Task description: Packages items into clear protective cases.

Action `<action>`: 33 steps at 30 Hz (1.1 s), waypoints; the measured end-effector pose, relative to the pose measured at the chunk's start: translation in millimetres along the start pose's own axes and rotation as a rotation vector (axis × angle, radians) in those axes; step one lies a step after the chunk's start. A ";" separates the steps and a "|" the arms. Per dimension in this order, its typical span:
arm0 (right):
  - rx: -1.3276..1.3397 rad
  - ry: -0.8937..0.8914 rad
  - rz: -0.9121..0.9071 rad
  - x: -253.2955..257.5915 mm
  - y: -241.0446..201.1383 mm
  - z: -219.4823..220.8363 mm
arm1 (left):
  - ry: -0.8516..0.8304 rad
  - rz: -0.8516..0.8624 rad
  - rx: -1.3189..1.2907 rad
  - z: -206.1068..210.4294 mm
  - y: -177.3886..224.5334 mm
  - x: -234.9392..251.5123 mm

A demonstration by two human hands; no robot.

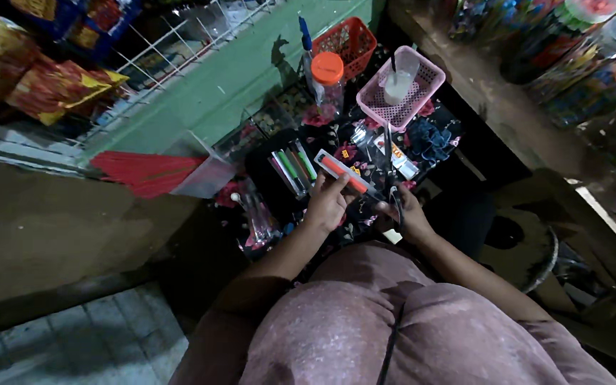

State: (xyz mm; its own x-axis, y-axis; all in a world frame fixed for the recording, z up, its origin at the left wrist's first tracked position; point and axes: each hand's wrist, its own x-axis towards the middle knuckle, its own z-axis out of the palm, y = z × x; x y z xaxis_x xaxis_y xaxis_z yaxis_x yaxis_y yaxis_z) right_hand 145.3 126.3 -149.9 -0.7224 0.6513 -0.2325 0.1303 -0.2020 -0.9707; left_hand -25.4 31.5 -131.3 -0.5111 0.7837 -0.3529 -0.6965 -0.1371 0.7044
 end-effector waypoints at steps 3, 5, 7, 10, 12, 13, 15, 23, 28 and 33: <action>-0.029 0.072 -0.050 13.3 -12.4 1.0 | -0.039 0.022 0.011 -8.8 0.6 -6.1; -0.137 0.017 -0.070 20.1 -26.8 -9.9 | -0.097 0.059 0.164 -25.6 10.9 -13.1; -0.258 -0.104 -0.048 25.3 -48.3 -23.2 | -0.205 0.086 0.471 -43.9 29.8 -17.6; -0.485 -0.312 -0.067 34.4 -79.1 -30.1 | -0.403 0.124 0.948 -51.7 48.5 -20.6; -0.576 -0.426 -0.135 42.3 -92.4 -25.1 | -0.484 0.041 1.137 -40.0 53.0 -25.4; -0.588 -0.453 -0.158 45.3 -98.0 -19.4 | -0.499 -0.019 1.188 -32.2 53.2 -28.3; -0.563 -0.404 -0.226 50.8 -99.4 -7.2 | -0.498 -0.097 1.185 -27.2 43.9 -25.4; -0.190 -0.057 -0.237 19.2 -58.1 -14.6 | -0.218 0.073 0.579 -25.3 29.1 -8.7; -0.325 -0.230 0.030 -30.6 -6.0 -23.6 | -0.146 0.116 0.491 -19.0 36.4 -3.3; -0.372 -0.332 0.085 -47.5 3.4 -19.1 | -0.131 0.160 0.442 -11.7 34.0 1.5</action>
State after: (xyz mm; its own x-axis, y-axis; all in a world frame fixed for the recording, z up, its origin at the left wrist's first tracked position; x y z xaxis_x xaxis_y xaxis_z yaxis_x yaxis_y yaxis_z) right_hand 193.0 108.6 -143.3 -0.8680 0.3636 -0.3381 0.3873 0.0697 -0.9193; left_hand -55.8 21.0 -115.1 -0.5068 0.8474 -0.1581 -0.3196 -0.0143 0.9475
